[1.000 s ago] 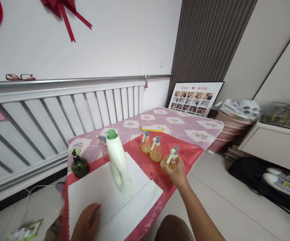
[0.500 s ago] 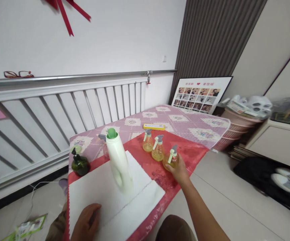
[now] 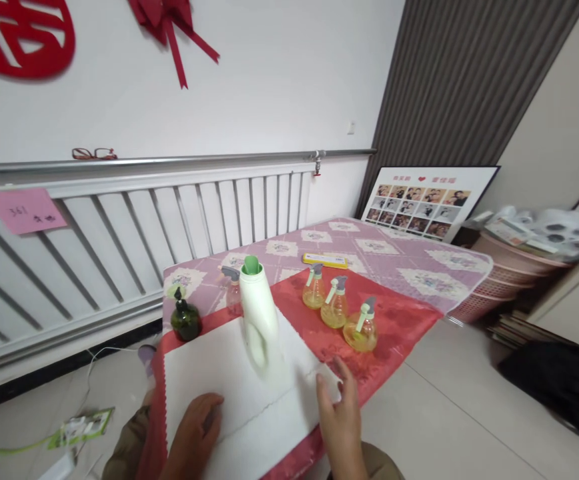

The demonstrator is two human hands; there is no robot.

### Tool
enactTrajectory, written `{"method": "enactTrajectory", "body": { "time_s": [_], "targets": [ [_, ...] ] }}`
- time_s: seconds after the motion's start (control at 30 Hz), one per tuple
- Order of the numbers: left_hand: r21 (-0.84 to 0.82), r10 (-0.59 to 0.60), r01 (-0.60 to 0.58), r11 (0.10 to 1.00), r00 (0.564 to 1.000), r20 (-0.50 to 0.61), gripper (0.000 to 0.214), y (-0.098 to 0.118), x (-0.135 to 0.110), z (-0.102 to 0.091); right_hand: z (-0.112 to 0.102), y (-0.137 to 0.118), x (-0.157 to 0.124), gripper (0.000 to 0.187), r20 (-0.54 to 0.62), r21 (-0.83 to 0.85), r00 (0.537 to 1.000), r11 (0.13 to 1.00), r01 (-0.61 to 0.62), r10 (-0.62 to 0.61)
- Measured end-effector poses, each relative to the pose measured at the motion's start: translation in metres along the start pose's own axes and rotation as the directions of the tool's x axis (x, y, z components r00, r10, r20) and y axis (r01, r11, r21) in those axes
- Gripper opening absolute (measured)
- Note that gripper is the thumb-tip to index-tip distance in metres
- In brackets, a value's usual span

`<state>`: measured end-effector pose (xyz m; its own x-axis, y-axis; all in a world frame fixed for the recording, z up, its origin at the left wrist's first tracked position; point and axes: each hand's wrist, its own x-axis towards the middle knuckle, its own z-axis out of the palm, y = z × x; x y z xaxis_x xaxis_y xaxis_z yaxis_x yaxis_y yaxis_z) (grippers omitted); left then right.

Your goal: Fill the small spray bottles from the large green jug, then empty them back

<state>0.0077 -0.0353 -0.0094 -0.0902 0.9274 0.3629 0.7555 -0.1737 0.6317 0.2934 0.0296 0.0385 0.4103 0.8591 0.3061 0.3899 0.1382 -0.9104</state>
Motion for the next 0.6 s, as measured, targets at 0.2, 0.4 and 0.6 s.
{"method": "enactTrajectory", "body": {
  "time_s": [0.2, 0.4, 0.6],
  "targets": [
    [-0.057, -0.028, 0.027, 0.998, 1.000, -0.009, 0.028, 0.010, 0.000, -0.004, 0.032, -0.028, -0.021, 0.058, 0.208, 0.040, 0.978, 0.999, 0.009, -0.017],
    [-0.107, -0.029, 0.025, 0.994, 0.999, -0.035, 0.029, 0.014, 0.002, -0.004, 0.066, -0.066, 0.006, 0.060, 0.257, 0.061, 0.964, 0.996, 0.059, -0.073],
    [-0.128, -0.087, 0.084, 0.988, 0.996, -0.012, 0.029, 0.018, 0.005, -0.004, 0.091, -0.079, 0.024, 0.039, 0.235, 0.004, 0.970, 0.998, 0.058, -0.057]
  ]
}}
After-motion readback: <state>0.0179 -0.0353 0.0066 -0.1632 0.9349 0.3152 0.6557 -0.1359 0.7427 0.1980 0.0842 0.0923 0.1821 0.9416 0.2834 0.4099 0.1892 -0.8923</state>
